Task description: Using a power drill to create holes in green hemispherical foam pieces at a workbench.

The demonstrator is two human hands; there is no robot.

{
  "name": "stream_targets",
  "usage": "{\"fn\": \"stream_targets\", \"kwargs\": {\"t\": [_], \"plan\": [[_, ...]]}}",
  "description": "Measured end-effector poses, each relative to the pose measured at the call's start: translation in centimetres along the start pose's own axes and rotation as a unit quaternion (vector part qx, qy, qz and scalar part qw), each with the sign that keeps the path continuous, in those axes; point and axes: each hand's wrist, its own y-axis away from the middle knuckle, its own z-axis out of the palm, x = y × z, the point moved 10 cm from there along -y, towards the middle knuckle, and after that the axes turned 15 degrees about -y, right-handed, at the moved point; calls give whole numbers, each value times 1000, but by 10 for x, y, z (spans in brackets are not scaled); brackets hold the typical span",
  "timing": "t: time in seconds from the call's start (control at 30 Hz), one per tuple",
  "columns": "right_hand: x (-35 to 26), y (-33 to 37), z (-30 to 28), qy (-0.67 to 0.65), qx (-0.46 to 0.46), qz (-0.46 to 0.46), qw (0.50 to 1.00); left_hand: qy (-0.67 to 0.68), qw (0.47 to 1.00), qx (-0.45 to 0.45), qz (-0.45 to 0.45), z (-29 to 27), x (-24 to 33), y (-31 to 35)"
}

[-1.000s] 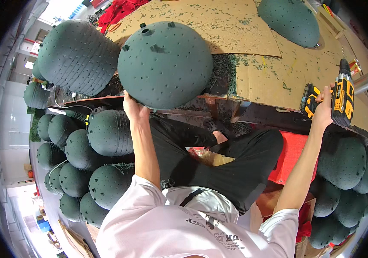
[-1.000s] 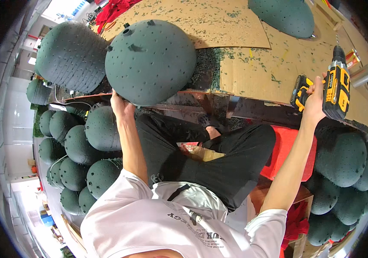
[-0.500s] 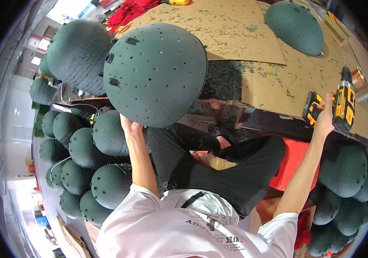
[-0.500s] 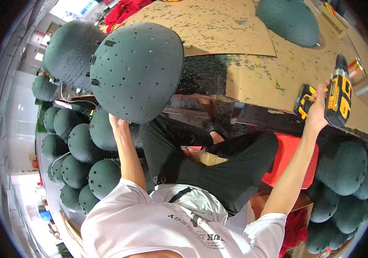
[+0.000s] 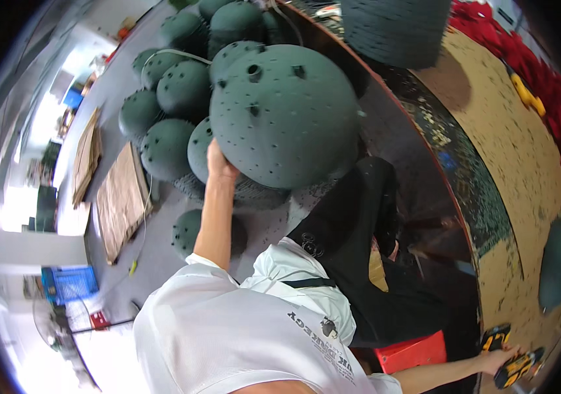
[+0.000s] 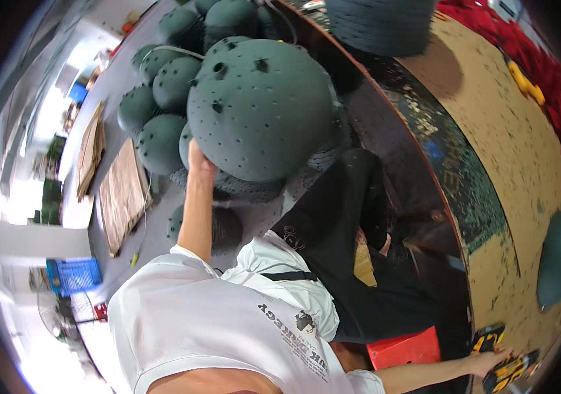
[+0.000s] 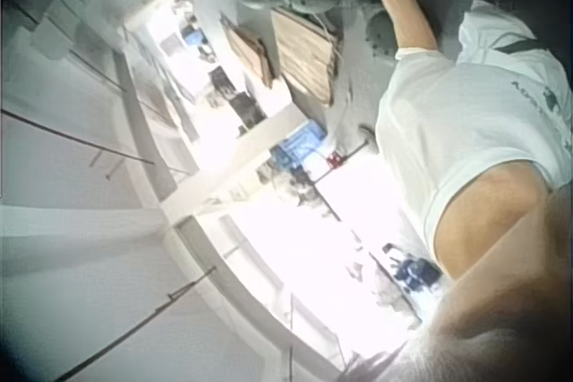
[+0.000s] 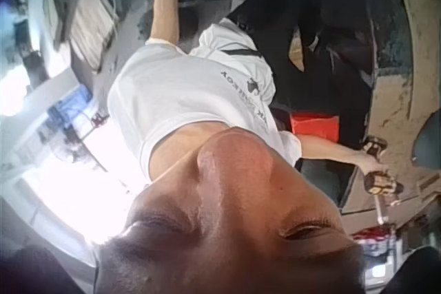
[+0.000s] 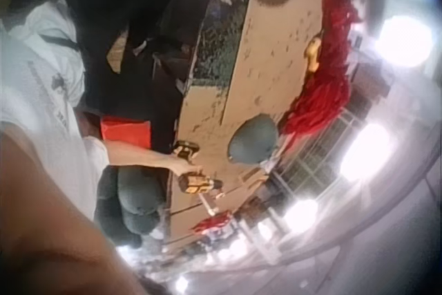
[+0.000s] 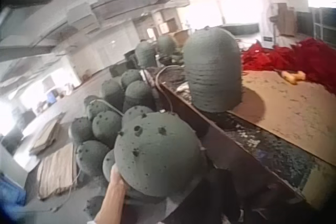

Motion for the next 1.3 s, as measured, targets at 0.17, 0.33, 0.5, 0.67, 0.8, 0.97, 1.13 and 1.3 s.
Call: {"fn": "stream_targets", "kwargs": {"t": [0.17, 0.33, 0.5, 0.67, 0.8, 0.97, 1.13, 1.3], "plan": [[14, 10, 0, 97, 28, 74, 992, 49, 992, 103, 51, -148, 40, -11], [-3, 28, 17, 106, 17, 53, 993, 54, 971, 222, 70, -258, 47, -26], [-13, 33, 21, 118, 18, 39, 992, 44, 957, 284, 48, -309, 34, -34], [-19, 35, 27, 128, 10, 29, 991, 54, 959, 276, 38, -303, 20, -41], [-27, 42, 35, 141, 7, 11, 990, 32, 960, 275, 41, -275, 22, -41], [-31, 54, 67, 143, -28, -18, 989, 26, 943, 315, 101, -302, 66, -1], [-30, 67, 111, 121, -68, -37, 990, 22, 907, 382, 179, -410, 92, 77], [-32, 77, 140, 110, -94, -44, 989, 141, 834, 519, 125, -511, 24, 148]]}}
